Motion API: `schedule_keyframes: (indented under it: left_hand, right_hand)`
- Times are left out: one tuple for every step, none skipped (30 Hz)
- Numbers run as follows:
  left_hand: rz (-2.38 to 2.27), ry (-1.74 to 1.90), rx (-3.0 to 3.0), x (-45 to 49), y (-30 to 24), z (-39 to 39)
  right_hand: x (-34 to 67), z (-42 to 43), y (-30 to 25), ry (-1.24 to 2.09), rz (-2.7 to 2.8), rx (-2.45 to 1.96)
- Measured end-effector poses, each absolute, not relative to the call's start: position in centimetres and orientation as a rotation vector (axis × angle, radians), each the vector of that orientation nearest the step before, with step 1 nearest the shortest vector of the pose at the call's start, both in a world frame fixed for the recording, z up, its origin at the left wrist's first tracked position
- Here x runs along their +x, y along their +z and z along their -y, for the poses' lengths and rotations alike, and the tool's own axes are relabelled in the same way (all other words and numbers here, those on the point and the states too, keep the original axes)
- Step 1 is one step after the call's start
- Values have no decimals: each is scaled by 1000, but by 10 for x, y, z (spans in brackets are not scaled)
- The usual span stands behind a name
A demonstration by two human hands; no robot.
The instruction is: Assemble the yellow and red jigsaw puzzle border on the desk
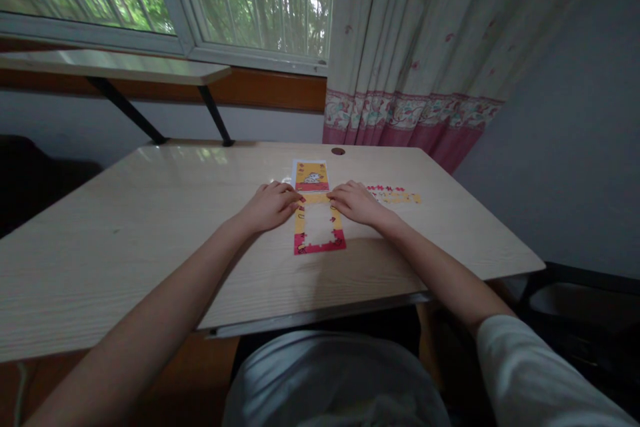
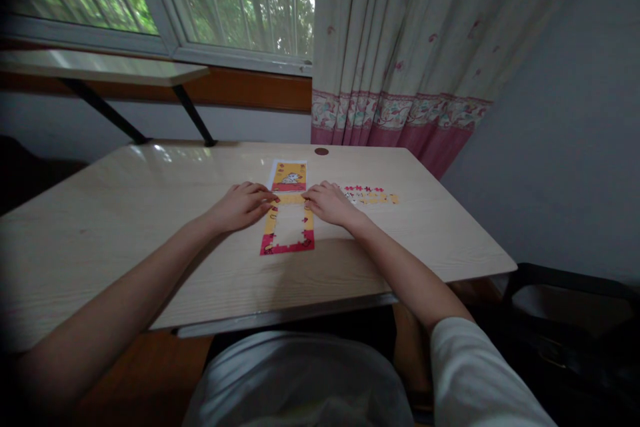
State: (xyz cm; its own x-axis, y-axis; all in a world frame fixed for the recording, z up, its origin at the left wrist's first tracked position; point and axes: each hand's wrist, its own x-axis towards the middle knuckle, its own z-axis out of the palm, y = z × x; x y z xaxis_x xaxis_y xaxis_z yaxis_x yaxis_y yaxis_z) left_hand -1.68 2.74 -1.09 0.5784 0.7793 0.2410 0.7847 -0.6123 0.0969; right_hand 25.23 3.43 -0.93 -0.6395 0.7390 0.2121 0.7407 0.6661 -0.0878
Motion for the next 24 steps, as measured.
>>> schedule_keyframes:
  left_hand:
    - [1374,-417,-2775,-18,-10,-27]
    - [1371,-425,-2779,-20,-10,-27]
    - [1363,-431,-2786,-20,-10,-27]
    - [1350,-434,-2797,-20,-10,-27]
    - [1330,-433,-2813,-20,-10,-26]
    - [1305,-431,-2831,-20,-10,-26]
    - [1280,-427,-2848,-20,-10,-26]
    - [1259,-421,-2862,-20,-10,-26]
    - [1243,-412,-2874,-20,-11,-25]
    - [1236,-403,-2881,-20,-11,-26]
    - [1237,-394,-2886,-20,-12,-26]
    - [1242,-390,-2890,-20,-12,-26]
    - [1245,-387,-2895,-20,-13,-26]
    - [1248,-388,-2899,-20,-13,-26]
    - [1248,-390,-2903,-20,-14,-27]
    - [1247,-392,-2905,-21,-14,-27]
    - [1247,-389,-2907,-21,-14,-27]
    - [1249,-384,-2908,-20,-15,-27]
    - [1253,-377,-2910,-20,-14,-27]
    - [1259,-366,-2913,-20,-14,-26]
    - [1265,-353,-2914,-19,-14,-26]
    - [1272,-338,-2913,-18,-14,-26]
    - [1277,-323,-2911,-17,-13,-25]
    - [1281,-308,-2908,-17,-13,-25]
  right_hand:
    - [254,-34,-9,-2,2655,-1194]
    - [255,-34,-9,8,2661,-1186]
    - [255,-34,-9,19,2667,-1177]
    - [256,-33,-9,30,2674,-1167]
    - [256,-33,-9,41,2682,-1157]
    - [256,-32,-10,50,2687,-1149]
    - [256,-32,-10,58,2693,-1144]
    - [255,-31,-10,66,2696,-1143]
    - [255,-31,-11,74,2699,-1145]
    - [255,-31,-11,84,2702,-1149]
    - [254,-31,-11,93,2704,-1154]
    - [254,-31,-11,101,2707,-1159]
    - [254,-31,-11,107,2710,-1162]
    - [253,-31,-12,110,2713,-1164]
    - [253,-31,-12,112,2714,-1166]
    - [253,-31,-12,111,2714,-1165]
    - [253,-31,-12,109,2714,-1160]
    - [253,-31,-12,107,2714,-1153]
    - [253,-31,-13,103,2713,-1146]
    - [253,-30,-12,98,2714,-1140]
    - [253,-30,-12,94,2717,-1134]
    - [253,-30,-12,90,2721,-1128]
    - [252,-30,-11,87,2726,-1124]
    - [252,-29,-11,86,2732,-1120]
